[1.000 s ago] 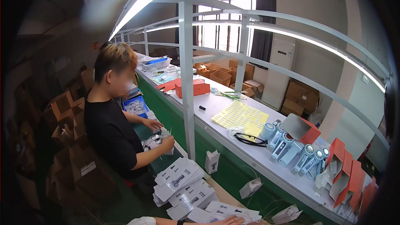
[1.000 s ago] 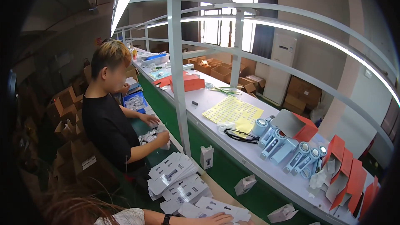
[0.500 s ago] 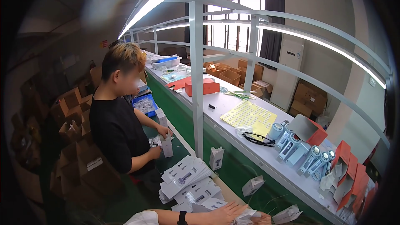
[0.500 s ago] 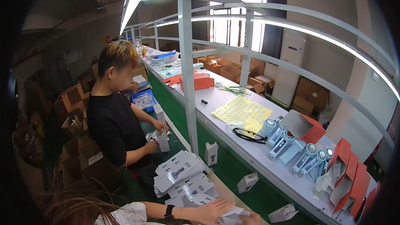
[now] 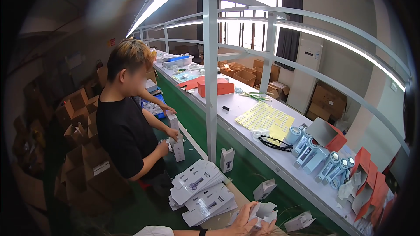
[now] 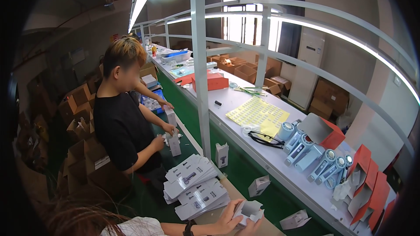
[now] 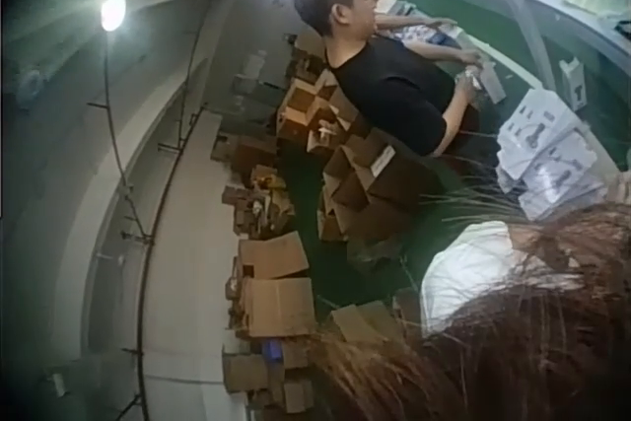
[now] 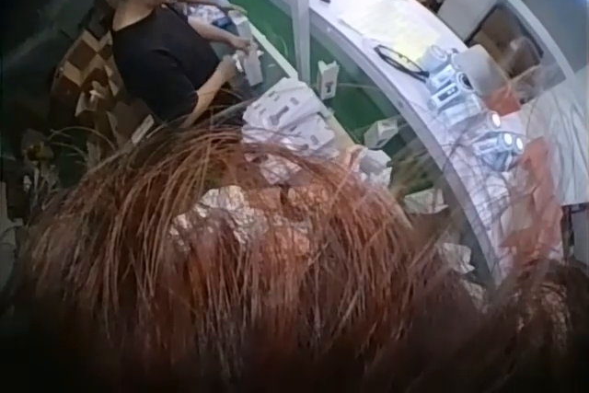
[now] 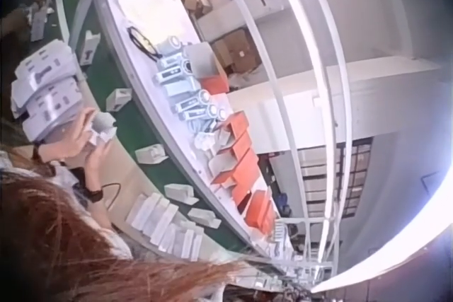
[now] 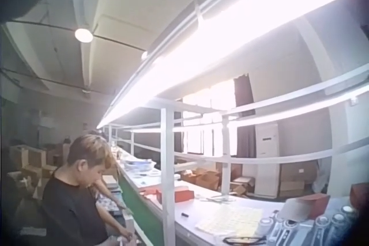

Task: The person folds a white cardboard box by hand, inserts a paper manual, and closes the box before placing it on the table to repeat the process.

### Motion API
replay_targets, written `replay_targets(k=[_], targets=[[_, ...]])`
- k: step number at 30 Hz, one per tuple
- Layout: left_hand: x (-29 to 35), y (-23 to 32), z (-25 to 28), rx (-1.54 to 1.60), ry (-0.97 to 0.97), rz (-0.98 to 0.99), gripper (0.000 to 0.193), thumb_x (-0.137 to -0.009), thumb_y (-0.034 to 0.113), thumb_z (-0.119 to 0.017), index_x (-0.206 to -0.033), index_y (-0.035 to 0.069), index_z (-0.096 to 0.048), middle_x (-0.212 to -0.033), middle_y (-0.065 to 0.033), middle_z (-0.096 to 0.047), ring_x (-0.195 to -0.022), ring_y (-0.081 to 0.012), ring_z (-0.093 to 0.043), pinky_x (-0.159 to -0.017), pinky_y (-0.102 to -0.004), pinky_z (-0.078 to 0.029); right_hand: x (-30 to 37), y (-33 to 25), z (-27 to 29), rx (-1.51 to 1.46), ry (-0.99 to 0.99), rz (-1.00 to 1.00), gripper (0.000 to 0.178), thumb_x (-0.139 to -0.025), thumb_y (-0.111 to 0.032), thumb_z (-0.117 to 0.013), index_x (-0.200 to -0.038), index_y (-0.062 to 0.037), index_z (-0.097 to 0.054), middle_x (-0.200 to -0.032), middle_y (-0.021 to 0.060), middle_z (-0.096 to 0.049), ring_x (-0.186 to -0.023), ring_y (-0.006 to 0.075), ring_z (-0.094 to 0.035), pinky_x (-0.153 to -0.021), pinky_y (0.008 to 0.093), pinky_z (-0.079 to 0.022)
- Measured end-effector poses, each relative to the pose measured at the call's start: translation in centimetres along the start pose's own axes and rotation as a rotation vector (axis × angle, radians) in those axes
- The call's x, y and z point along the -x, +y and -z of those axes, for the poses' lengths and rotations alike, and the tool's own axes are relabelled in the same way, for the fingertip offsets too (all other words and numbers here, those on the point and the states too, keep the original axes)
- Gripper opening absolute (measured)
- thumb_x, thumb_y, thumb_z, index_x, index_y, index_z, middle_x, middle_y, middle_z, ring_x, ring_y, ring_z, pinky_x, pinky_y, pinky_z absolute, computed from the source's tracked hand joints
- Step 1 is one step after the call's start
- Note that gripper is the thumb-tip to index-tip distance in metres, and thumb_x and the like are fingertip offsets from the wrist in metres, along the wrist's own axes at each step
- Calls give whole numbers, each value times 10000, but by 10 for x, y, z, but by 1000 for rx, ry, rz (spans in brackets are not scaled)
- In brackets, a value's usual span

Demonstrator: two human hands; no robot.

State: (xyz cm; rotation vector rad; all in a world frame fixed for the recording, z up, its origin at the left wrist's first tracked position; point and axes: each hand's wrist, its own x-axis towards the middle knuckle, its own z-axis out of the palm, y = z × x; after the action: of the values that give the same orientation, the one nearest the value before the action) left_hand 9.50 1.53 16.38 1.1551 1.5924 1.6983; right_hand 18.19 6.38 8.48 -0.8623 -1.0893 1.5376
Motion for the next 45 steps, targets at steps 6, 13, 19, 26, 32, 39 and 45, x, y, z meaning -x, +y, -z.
replay_targets(k=[6,13,19,26,32,39,45], targets=[[-17,-34,7,-62,-43,-447,303,-858,105,-508,-1148,18,-521,-1319,-193,-451,-1174,-291,-449,-995,-387,-331,-22,-12,-6,-669,-139,-72,559,-868,-302,-530,-1322,-24,-362,-1353,218,-393,-1161,327,-510,-965,445,-444],[-17,-23,7,-114,-182,-381,328,-870,34,-427,-1195,40,-472,-1317,-166,-438,-1220,-266,-407,-997,-384,-317,-57,46,47,450,-215,1037,501,-882,-326,-498,-1297,-62,-402,-1402,224,-339,-1159,344,-512,-1010,465,-422],[-13,-32,-6,398,-89,-249,283,-910,97,-377,-1172,65,-479,-1342,-145,-412,-1260,-257,-367,-1044,-394,-274,-13,-10,13,29,-40,-3,509,-908,-227,-524,-1341,8,-395,-1284,174,-482,-1102,299,-534,-943,406,-430],[-26,-39,12,292,-370,-232,208,-908,102,-416,-1080,47,-521,-1338,-165,-401,-1250,-268,-381,-1062,-406,-255,-6,-37,-5,-352,-27,11,404,-747,-196,-583,-1115,-31,-558,-1234,165,-520,-1139,293,-509,-994,420,-388],[-28,-14,13,370,-314,34,297,-825,-9,-479,-1121,18,-487,-1191,-144,-526,-1086,-210,-514,-955,-328,-392,-6,-60,-10,-448,-122,-34,333,-803,-116,-571,-1117,-8,-555,-1206,134,-535,-1126,234,-516,-992,344,-390],[-24,-20,-8,436,-263,-12,355,-794,-121,-463,-1130,-7,-466,-1114,-141,-568,-1050,-190,-551,-940,-308,-414,-2,-58,-1,-336,10,-27,372,-759,75,-596,-1113,-33,-555,-1120,82,-587,-1033,177,-566,-898,305,-454],[-18,-25,-15,362,-258,-17,347,-774,-130,-492,-1094,1,-467,-1096,-142,-578,-1057,-207,-563,-941,-319,-425,5,-53,5,-252,46,-8,372,-771,75,-587,-1127,-27,-546,-1118,80,-583,-1012,165,-569,-871,295,-464]])
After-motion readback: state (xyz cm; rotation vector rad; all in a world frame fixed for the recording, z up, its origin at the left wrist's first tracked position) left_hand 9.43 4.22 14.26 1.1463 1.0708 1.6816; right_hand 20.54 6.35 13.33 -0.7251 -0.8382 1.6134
